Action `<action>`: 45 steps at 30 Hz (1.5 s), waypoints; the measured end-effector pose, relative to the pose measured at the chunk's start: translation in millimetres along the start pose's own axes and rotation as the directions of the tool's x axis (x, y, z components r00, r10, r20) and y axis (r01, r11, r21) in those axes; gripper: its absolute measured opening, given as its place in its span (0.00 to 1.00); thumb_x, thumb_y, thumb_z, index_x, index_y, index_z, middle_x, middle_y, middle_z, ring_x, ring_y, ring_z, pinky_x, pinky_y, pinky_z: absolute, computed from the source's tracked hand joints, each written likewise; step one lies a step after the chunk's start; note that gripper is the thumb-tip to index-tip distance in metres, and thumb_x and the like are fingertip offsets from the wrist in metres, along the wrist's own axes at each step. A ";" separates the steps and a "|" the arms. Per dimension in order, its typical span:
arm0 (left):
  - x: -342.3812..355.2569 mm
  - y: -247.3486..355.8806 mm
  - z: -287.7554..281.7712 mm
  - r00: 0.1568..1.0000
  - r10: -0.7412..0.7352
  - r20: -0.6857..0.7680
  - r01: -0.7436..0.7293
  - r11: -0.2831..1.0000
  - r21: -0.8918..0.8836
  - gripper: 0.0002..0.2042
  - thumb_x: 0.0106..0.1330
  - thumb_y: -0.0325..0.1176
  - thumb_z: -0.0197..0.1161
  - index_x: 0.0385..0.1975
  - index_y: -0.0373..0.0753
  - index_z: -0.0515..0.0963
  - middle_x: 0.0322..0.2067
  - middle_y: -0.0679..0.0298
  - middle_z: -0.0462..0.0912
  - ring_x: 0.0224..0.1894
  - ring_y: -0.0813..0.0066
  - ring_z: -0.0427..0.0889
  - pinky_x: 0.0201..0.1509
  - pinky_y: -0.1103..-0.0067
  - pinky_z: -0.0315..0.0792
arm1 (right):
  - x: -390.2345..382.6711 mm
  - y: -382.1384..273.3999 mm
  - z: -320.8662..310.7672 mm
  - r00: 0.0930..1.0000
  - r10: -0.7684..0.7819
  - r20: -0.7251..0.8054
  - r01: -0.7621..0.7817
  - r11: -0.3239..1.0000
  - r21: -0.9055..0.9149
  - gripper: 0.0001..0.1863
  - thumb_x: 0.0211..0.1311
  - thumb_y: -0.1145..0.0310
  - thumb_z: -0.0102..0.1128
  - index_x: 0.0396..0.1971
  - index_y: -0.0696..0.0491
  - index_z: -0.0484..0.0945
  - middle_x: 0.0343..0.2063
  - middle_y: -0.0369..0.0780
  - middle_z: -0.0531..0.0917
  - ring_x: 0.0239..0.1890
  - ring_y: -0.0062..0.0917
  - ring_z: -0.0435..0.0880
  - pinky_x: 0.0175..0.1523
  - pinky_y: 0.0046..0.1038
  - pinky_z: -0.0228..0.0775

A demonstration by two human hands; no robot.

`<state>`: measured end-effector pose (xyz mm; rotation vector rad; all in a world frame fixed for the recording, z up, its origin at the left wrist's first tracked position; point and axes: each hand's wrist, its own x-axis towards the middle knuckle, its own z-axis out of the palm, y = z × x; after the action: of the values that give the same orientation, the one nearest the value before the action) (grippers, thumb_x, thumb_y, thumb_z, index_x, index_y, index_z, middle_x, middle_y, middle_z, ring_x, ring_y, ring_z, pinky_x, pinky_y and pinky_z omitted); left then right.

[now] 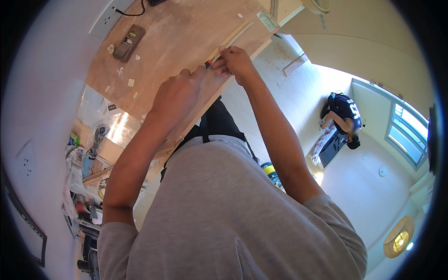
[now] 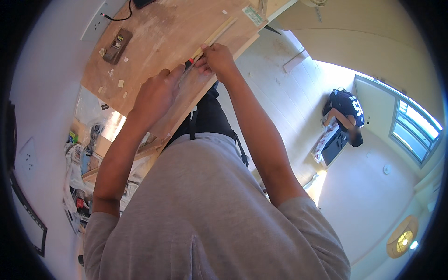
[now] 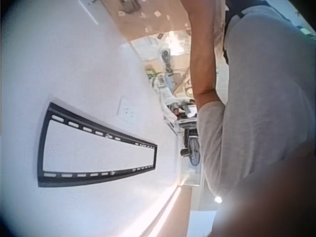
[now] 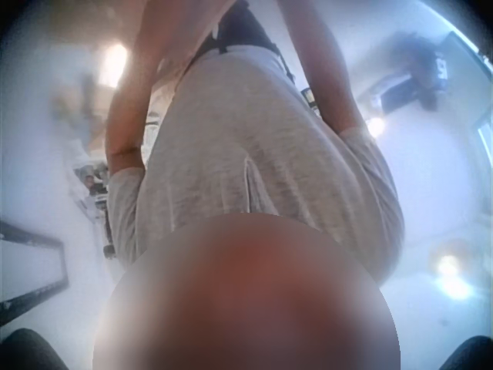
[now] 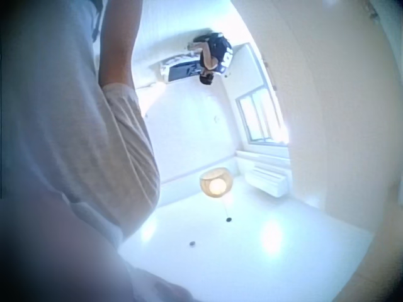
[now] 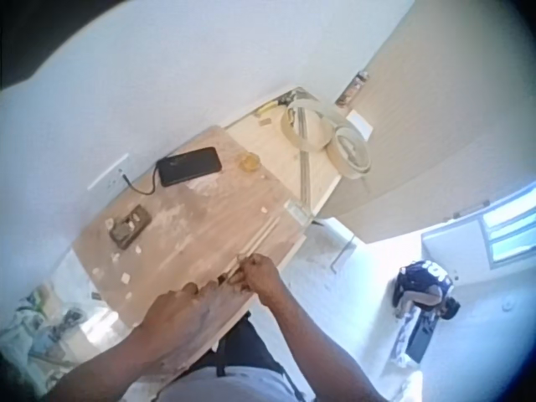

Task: The person uses a utility knife to score and cut a thin wooden strip on a workbench. They repeatedly align the strip, score it, and break off sections, then inspect the cut pieces.

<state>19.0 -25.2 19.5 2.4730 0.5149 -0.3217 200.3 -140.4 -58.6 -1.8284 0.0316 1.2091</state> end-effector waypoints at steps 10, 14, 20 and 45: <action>-6.0 -6.4 5.5 0.999 -0.007 0.041 0.007 1.000 0.002 0.21 0.71 0.31 0.59 0.64 0.45 0.74 0.38 0.48 0.84 0.37 0.43 0.87 0.42 0.56 0.82 | 1.8 5.3 15.1 0.994 0.021 -0.107 -0.016 0.999 0.049 0.16 0.80 0.59 0.54 0.40 0.59 0.76 0.25 0.45 0.85 0.23 0.29 0.86 0.28 0.31 0.79; -26.5 -15.6 6.5 0.999 0.002 0.050 -0.003 1.000 0.018 0.21 0.71 0.31 0.60 0.65 0.45 0.73 0.38 0.49 0.84 0.35 0.45 0.88 0.41 0.57 0.83 | 1.4 3.9 15.6 0.991 0.058 -0.117 -0.051 0.997 0.063 0.15 0.80 0.60 0.54 0.41 0.59 0.76 0.26 0.44 0.85 0.23 0.31 0.86 0.30 0.32 0.81; -67.6 -25.9 3.5 0.997 -0.029 0.074 0.022 0.996 0.090 0.22 0.70 0.31 0.60 0.65 0.45 0.73 0.38 0.50 0.83 0.34 0.46 0.88 0.39 0.58 0.83 | 0.2 2.6 15.6 0.991 0.034 -0.131 -0.023 0.996 0.086 0.17 0.79 0.59 0.56 0.41 0.61 0.78 0.26 0.46 0.85 0.21 0.31 0.86 0.27 0.32 0.82; -95.9 -33.0 15.0 0.999 0.008 0.033 -0.010 0.999 0.053 0.27 0.64 0.29 0.64 0.66 0.40 0.73 0.37 0.52 0.82 0.31 0.50 0.89 0.34 0.61 0.84 | -39.3 38.4 71.8 0.989 0.089 -0.122 -0.085 0.996 0.039 0.14 0.78 0.62 0.58 0.38 0.59 0.79 0.21 0.42 0.85 0.16 0.24 0.81 0.20 0.27 0.68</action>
<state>-82.8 -36.9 23.5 2.5158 0.4878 -0.3760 110.6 -130.0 -62.4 -1.8867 0.2026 1.1466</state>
